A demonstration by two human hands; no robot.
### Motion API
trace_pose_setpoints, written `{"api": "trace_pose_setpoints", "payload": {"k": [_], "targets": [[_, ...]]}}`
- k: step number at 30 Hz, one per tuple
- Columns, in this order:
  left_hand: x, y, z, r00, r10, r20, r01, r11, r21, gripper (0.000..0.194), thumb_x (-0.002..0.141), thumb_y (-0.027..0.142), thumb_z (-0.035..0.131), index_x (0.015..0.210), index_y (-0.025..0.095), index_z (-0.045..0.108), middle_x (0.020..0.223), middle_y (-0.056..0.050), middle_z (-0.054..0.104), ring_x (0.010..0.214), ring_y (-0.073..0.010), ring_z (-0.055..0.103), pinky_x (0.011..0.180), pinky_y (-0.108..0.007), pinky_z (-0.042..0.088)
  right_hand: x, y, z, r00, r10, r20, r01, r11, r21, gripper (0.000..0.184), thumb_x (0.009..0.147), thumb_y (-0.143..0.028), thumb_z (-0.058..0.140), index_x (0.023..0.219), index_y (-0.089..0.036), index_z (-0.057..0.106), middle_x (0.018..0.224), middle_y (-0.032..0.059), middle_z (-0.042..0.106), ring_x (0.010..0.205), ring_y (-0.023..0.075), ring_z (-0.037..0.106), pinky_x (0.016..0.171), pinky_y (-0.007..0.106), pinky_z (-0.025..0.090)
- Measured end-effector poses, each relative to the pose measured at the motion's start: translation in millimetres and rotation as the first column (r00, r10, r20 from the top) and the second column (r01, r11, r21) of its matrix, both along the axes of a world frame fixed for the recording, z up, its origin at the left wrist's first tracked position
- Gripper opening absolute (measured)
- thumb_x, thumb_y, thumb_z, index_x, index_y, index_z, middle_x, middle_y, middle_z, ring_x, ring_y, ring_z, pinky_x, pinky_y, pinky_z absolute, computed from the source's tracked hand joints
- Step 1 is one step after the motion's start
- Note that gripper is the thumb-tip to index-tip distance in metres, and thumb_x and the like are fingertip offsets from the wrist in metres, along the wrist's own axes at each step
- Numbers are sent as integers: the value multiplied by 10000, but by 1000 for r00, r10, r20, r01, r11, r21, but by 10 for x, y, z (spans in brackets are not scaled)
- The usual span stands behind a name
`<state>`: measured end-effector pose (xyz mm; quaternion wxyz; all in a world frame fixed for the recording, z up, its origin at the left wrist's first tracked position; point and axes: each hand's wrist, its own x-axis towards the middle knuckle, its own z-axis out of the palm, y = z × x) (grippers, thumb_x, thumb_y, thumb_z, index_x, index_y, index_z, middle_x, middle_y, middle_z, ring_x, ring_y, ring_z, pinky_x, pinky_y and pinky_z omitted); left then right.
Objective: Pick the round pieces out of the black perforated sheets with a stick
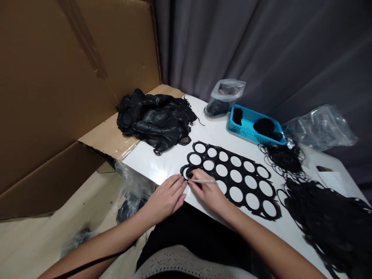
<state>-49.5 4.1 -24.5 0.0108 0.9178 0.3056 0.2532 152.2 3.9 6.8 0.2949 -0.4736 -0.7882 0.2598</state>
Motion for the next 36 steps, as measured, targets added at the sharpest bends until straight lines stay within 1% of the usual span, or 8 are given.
{"api": "trace_pose_setpoints", "payload": {"k": [4, 9, 13, 18, 23, 26, 29, 36], "targets": [[20, 32, 24, 1000, 0, -17, 0, 1000, 21, 315, 978, 212, 501, 1239, 77, 614, 1202, -150, 664, 1198, -293, 580, 1038, -441, 505, 17, 30, 4, 980, 55, 193, -84, 986, 143, 199, 939, -80, 386, 923, -205, 540, 1017, 120, 612, 950, 256, 520, 806, 376, 450], [5, 66, 48, 999, -30, -37, 32, 998, 59, 288, 973, 199, 496, 1203, 79, 622, 1156, -139, 666, 1157, -292, 588, 1023, -427, 502, 552, 579, 176, 902, -429, 57, 402, 878, 259, 194, 945, -218, 439, 752, -231, 459, 765, 51, 557, 714, 217, 499, 689, 352, 410], [-39, 122, 189, 998, -54, -29, 55, 998, 17, 238, 970, 212, 500, 1144, 123, 636, 1074, -119, 670, 1072, -281, 605, 950, -433, 521, 1004, 856, 459, 840, -524, -142, 516, 852, -93, 245, 864, -378, 589, 714, -231, 463, 695, 22, 586, 609, 178, 519, 562, 307, 407], [209, 553, 591, 980, -19, 200, 88, 937, -338, 158, 957, 268, 565, 1096, 225, 628, 1052, -69, 640, 989, -223, 621, 872, -376, 536, 1141, 832, 831, 807, -400, -433, 111, 825, -555, 386, 703, -455, 782, 709, -216, 479, 789, 54, 689, 717, 201, 629, 422, 231, 401], [921, 1157, 968, 827, -132, 546, 499, 620, -606, 728, 894, 252, 652, 1507, 281, 260, 1467, -155, 451, 1329, -252, 488, 1032, -428, 470, 1164, 774, 1103, 795, -294, -531, -128, 774, -620, 337, 715, -401, 807, 816, -184, 570, 805, 47, 686, 804, 205, 680, 387, 178, 414], [1332, 1383, 1083, 768, -215, 603, 640, 296, -709, 819, 855, 224, 680, 1524, 314, 216, 1370, -132, 544, 1086, -202, 645, 904, -382, 531, 1304, 746, 1161, 741, -298, -602, -179, 776, -605, 336, 704, -376, 826, 864, -175, 610, 798, 24, 670, 744, 164, 667, 447, 188, 479], [1652, 1531, 1106, 747, -220, 628, 659, 113, -744, 714, 831, 247, 710, 1457, 277, 368, 1109, -59, 659, 967, -175, 673, 864, -348, 527, 1581, 712, 1132, 682, -356, -639, -191, 757, -625, 340, 699, -355, 838, 883, -168, 621, 831, 29, 677, 761, 141, 666, 578, 208, 527], [2286, 1892, 955, 809, -53, 585, 553, 404, -728, 521, 801, 293, 742, 1266, 171, 538, 765, 23, 640, 769, -168, 687, 752, -319, 544, 2162, 866, 808, 699, -443, -562, 162, 863, -479, 330, 664, -374, 822, 730, -168, 573, 851, 11, 630, 756, 137, 594, 690, 275, 517]]}}
